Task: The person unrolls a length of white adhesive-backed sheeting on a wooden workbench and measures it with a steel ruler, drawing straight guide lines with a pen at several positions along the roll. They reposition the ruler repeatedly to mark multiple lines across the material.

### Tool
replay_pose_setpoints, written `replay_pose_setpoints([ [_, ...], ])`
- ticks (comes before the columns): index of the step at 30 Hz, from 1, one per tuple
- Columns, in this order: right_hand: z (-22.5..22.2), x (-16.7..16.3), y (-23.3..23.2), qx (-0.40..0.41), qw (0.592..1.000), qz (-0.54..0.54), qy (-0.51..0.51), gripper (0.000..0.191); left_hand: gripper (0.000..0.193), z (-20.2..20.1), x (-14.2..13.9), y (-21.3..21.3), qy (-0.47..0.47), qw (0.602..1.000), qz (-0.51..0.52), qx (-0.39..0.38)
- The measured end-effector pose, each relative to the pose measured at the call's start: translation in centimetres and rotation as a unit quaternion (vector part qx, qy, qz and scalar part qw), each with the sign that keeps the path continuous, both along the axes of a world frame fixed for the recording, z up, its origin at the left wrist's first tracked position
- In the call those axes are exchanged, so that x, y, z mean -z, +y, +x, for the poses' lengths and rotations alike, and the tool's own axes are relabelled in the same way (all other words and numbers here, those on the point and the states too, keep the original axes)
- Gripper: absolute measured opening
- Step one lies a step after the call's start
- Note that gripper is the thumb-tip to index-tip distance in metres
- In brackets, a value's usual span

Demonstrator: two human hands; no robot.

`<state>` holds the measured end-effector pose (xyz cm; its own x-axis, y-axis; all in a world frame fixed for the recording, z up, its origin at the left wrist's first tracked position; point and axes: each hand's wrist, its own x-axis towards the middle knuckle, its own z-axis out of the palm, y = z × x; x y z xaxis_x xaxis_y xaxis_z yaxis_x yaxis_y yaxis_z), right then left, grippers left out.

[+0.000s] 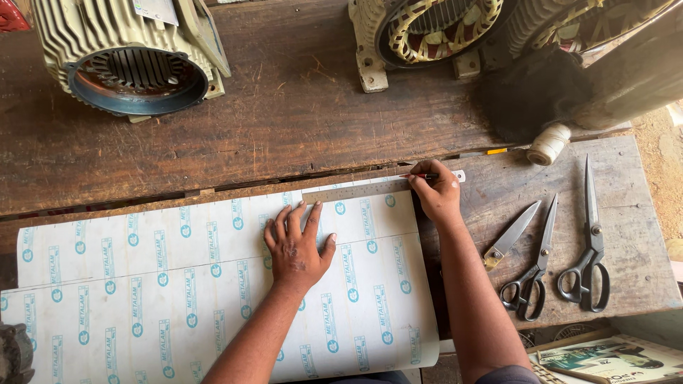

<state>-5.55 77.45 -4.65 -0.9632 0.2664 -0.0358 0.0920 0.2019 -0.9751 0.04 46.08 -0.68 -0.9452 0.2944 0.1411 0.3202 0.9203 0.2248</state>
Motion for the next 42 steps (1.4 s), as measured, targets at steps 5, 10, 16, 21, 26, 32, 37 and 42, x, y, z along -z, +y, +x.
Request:
replay_pose_setpoints([
  [5,0.1,0.0,-0.1,-0.007,1.000,-0.004,0.004,0.007,0.064,0.0,0.1,-0.1,0.003,1.000,-0.002,0.001],
  [10,0.2,-0.1,0.0,-0.023,1.000,0.016,0.000,0.008,0.064,0.0,0.2,-0.1,0.003,1.000,-0.006,0.002],
  [16,0.3,-0.2,-0.2,-0.042,0.999,0.032,-0.011,0.009,0.064,0.0,0.2,-0.1,0.004,1.000,-0.005,0.001],
  [21,0.2,-0.3,-0.2,-0.048,0.998,0.024,-0.012,0.010,0.064,0.1,0.1,-0.1,0.006,1.000,-0.004,0.001],
  [26,0.2,-0.7,-0.3,-0.064,0.997,0.031,0.002,0.008,0.064,0.0,-0.2,-0.1,0.005,1.000,-0.006,0.001],
  [32,0.3,-1.0,-0.5,-0.067,0.997,0.036,-0.003,0.007,0.063,0.1,-0.4,-0.2,0.007,1.000,-0.007,0.006],
  [37,0.2,-1.2,-0.4,-0.075,0.997,0.000,0.005,0.007,0.063,0.1,-0.4,-0.2,0.014,1.000,-0.003,0.006],
  [42,0.3,-0.7,-0.2,-0.063,0.998,0.005,-0.002,0.007,0.063,0.1,-0.3,-0.1,0.012,1.000,-0.002,0.002],
])
